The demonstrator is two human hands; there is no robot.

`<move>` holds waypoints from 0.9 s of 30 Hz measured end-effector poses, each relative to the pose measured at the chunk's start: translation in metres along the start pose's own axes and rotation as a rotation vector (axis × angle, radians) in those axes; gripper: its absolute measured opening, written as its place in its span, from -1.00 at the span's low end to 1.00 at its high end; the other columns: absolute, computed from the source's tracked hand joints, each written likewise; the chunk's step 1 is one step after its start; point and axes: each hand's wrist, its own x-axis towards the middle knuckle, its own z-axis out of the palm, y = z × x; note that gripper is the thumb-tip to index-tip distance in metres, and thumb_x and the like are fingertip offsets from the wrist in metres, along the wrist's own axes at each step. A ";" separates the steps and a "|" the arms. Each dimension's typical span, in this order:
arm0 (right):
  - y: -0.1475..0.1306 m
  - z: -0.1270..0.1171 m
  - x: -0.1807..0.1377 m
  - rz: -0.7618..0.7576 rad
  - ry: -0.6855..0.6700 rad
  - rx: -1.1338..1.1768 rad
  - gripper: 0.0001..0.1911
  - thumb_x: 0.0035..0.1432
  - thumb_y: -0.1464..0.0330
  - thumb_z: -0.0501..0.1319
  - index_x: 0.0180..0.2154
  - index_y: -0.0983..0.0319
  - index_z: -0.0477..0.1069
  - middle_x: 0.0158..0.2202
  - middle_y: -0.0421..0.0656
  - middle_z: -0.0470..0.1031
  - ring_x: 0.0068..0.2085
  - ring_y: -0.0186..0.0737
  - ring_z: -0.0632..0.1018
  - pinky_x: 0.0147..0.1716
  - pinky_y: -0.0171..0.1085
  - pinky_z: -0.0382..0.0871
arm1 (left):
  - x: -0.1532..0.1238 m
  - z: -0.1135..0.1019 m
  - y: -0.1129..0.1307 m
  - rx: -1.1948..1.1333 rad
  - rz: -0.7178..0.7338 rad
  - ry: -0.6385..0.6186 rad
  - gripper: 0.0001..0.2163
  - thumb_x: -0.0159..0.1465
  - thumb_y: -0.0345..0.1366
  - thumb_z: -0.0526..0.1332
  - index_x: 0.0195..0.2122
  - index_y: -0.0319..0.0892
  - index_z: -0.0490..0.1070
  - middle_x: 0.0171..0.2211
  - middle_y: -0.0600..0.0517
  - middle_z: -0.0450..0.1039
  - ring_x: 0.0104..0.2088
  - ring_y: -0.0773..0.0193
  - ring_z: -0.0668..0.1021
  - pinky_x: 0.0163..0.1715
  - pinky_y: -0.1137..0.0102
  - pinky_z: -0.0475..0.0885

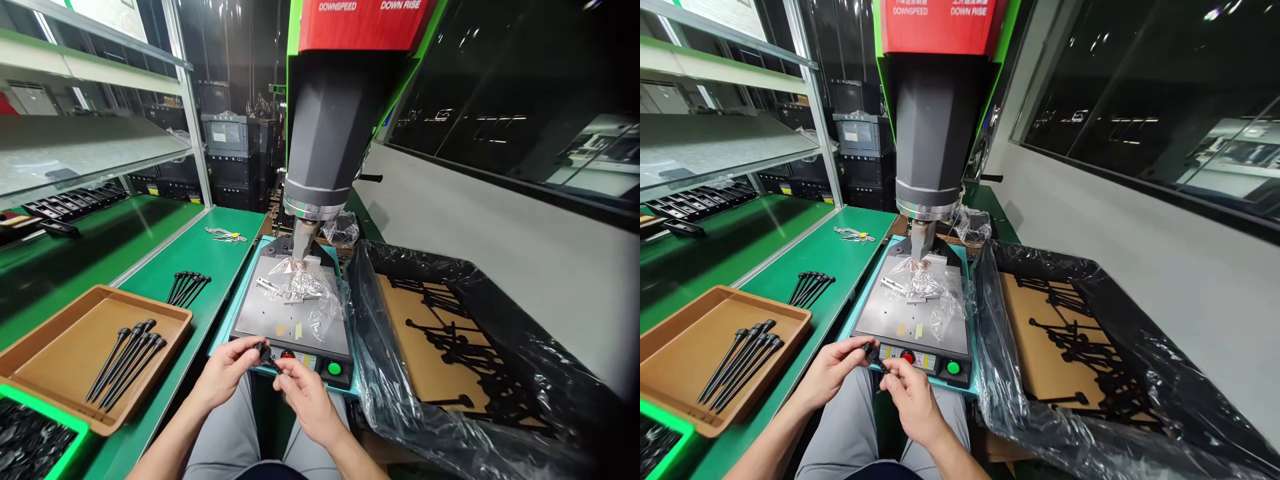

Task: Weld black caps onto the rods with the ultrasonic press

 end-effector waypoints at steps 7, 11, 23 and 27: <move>-0.014 0.004 0.001 -0.145 0.032 -0.295 -0.75 0.31 0.26 0.06 -0.07 0.16 0.42 -0.31 -0.14 0.52 -0.28 -0.18 0.52 -0.28 -0.25 0.38 | -0.003 0.005 -0.002 -0.159 -0.047 -0.018 -0.63 0.16 -0.08 0.31 -0.05 -0.11 0.54 -0.05 -0.10 0.55 -0.07 0.01 0.56 -0.19 0.24 0.54; -0.011 0.011 0.001 -0.203 0.112 -0.383 -0.73 0.30 0.35 0.04 -0.03 0.15 0.41 -0.15 -0.09 0.53 -0.15 -0.12 0.53 -0.13 -0.19 0.38 | -0.003 0.007 -0.002 -0.199 -0.084 0.033 -0.62 0.13 -0.07 0.33 -0.06 -0.09 0.54 -0.04 -0.09 0.55 -0.06 0.02 0.56 -0.24 0.28 0.55; 0.020 0.013 0.011 -0.022 0.051 0.015 -0.73 0.27 0.19 0.12 -0.06 0.15 0.38 -0.34 -0.19 0.48 -0.52 -0.37 0.38 -0.55 -0.36 0.24 | 0.007 0.015 -0.014 -0.287 -0.163 0.001 -0.60 0.12 -0.06 0.33 -0.08 -0.18 0.54 -0.10 -0.15 0.56 -0.07 0.00 0.56 -0.23 0.25 0.54; 0.028 0.006 0.017 0.041 0.015 0.082 -0.56 0.27 0.14 0.11 0.12 0.16 0.23 -0.28 -0.15 0.46 -0.56 -0.40 0.35 -0.65 -0.40 0.17 | 0.024 0.022 -0.021 -0.189 -0.130 -0.016 -0.59 0.13 -0.04 0.32 -0.09 -0.20 0.56 -0.16 -0.10 0.57 -0.16 0.10 0.56 -0.13 0.25 0.47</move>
